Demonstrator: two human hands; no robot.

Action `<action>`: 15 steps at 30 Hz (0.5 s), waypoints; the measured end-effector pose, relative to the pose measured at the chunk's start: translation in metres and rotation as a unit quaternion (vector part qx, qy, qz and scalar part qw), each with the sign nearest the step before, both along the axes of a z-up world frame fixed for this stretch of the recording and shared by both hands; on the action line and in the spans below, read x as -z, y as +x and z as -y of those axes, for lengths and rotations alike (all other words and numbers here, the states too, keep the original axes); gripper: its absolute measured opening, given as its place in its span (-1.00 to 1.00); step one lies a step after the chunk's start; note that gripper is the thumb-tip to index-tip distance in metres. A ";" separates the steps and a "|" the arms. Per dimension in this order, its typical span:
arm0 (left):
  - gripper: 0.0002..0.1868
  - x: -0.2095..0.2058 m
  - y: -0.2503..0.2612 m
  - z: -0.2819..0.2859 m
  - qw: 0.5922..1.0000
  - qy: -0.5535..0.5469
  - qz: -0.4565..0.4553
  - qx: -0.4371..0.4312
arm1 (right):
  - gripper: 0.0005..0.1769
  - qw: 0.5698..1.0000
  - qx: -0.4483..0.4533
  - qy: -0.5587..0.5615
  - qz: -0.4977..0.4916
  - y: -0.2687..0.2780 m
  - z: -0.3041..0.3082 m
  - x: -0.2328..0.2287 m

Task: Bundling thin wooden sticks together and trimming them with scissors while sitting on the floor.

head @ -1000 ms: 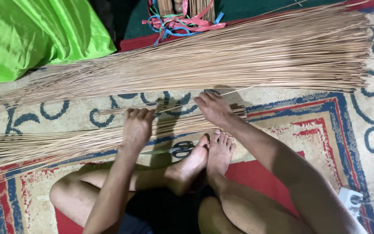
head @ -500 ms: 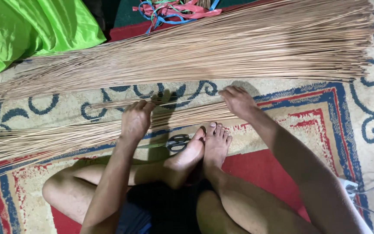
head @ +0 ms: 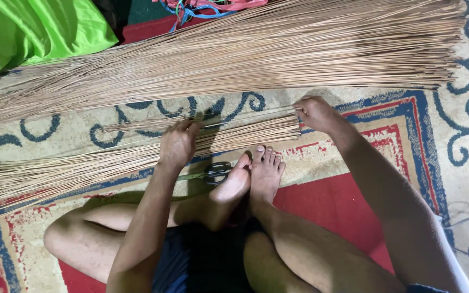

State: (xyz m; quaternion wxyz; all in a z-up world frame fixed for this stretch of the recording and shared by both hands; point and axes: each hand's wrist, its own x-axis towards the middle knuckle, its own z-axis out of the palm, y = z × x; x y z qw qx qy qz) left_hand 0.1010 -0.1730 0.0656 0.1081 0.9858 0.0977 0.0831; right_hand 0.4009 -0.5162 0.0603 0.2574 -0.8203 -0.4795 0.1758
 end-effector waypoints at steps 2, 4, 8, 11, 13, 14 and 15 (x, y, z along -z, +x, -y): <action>-0.78 0.002 -0.003 -0.003 1.000 -0.005 -0.007 0.002 | -0.87 1.000 0.000 -0.002 -0.003 -0.002 0.003 0.017; -0.76 0.008 -0.006 -0.005 1.000 -0.009 -0.014 0.004 | -0.88 1.000 0.000 -0.004 -0.006 -0.003 0.005 0.030; -0.66 0.028 -0.016 -0.005 1.000 0.001 -0.008 0.012 | -0.70 1.000 -0.009 -0.025 0.012 -0.004 0.007 0.045; -0.66 0.039 -0.018 -0.005 1.000 0.001 -0.001 0.012 | -0.69 0.999 -0.011 -0.021 0.027 -0.004 0.010 0.057; -0.66 0.041 -0.019 -0.004 1.000 0.001 0.003 0.007 | -0.69 0.999 -0.012 -0.019 0.035 -0.006 0.010 0.059; -0.66 0.040 -0.019 -0.004 1.000 -0.004 0.008 0.009 | -0.72 0.999 -0.011 -0.031 0.039 -0.007 0.009 0.056; -0.66 0.040 -0.019 -0.004 1.000 -0.009 0.014 0.011 | -0.74 0.998 -0.009 -0.042 0.044 -0.009 0.008 0.054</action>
